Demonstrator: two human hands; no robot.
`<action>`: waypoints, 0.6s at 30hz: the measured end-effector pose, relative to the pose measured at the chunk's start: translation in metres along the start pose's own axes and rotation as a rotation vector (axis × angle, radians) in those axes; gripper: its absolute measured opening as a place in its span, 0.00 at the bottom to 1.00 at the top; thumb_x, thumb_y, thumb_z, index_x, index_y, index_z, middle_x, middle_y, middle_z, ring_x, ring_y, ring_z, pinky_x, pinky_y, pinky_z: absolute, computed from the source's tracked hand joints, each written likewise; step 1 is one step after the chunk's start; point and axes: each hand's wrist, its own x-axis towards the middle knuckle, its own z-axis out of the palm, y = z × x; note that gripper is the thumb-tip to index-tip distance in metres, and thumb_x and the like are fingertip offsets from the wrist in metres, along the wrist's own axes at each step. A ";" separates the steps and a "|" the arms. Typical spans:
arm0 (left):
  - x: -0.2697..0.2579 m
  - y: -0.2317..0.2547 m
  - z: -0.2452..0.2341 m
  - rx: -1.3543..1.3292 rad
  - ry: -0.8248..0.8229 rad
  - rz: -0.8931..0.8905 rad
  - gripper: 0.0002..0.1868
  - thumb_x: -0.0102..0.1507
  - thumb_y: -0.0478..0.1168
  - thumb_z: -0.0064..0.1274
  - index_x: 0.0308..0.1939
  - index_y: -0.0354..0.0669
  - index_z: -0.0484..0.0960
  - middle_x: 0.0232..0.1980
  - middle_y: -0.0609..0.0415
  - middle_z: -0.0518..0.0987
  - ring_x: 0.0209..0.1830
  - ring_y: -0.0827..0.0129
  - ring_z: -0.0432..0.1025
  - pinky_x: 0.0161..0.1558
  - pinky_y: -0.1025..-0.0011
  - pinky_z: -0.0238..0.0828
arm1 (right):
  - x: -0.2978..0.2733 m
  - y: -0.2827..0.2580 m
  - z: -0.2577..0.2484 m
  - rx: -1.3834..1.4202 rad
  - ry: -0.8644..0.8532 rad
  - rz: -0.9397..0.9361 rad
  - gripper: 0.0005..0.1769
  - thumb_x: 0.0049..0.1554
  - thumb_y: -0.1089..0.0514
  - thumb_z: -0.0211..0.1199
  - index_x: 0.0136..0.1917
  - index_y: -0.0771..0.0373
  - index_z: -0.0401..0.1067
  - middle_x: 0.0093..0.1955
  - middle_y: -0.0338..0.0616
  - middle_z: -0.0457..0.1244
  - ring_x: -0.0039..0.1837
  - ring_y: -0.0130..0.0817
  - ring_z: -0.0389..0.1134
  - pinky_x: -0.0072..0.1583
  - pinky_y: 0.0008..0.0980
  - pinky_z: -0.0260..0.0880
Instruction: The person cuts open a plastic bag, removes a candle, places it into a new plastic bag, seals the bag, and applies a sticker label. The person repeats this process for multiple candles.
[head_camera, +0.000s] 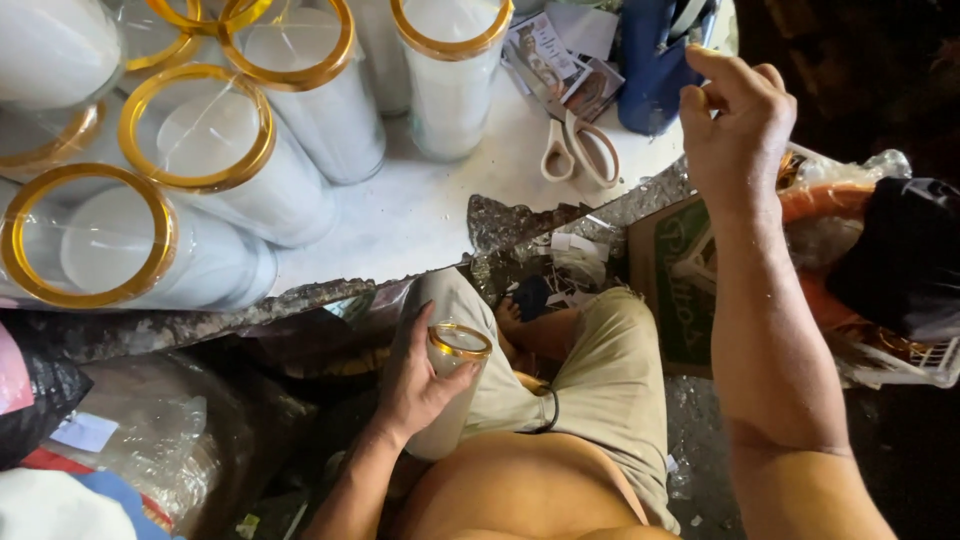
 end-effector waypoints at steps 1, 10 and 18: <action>0.003 0.000 0.001 -0.003 0.001 0.003 0.50 0.56 0.51 0.67 0.75 0.38 0.58 0.75 0.38 0.64 0.75 0.53 0.60 0.74 0.60 0.52 | 0.002 0.003 -0.004 -0.003 0.001 -0.004 0.21 0.60 0.79 0.69 0.65 0.72 0.82 0.42 0.49 0.68 0.45 0.37 0.60 0.44 0.39 0.66; -0.004 0.014 0.017 0.013 0.036 -0.134 0.55 0.55 0.53 0.69 0.78 0.46 0.53 0.52 0.49 0.80 0.47 0.60 0.77 0.52 0.67 0.72 | -0.065 -0.071 -0.035 0.248 -0.321 0.101 0.27 0.68 0.80 0.62 0.79 0.90 0.74 0.51 0.51 0.63 0.52 0.33 0.59 0.53 0.31 0.58; 0.017 0.059 0.013 0.175 -0.242 -0.512 0.63 0.48 0.67 0.62 0.80 0.61 0.44 0.65 0.46 0.78 0.65 0.53 0.74 0.66 0.59 0.68 | -0.139 -0.193 0.003 0.903 -0.731 0.530 0.17 0.59 0.71 0.65 0.62 0.70 0.70 0.38 0.45 0.68 0.40 0.30 0.73 0.47 0.32 0.76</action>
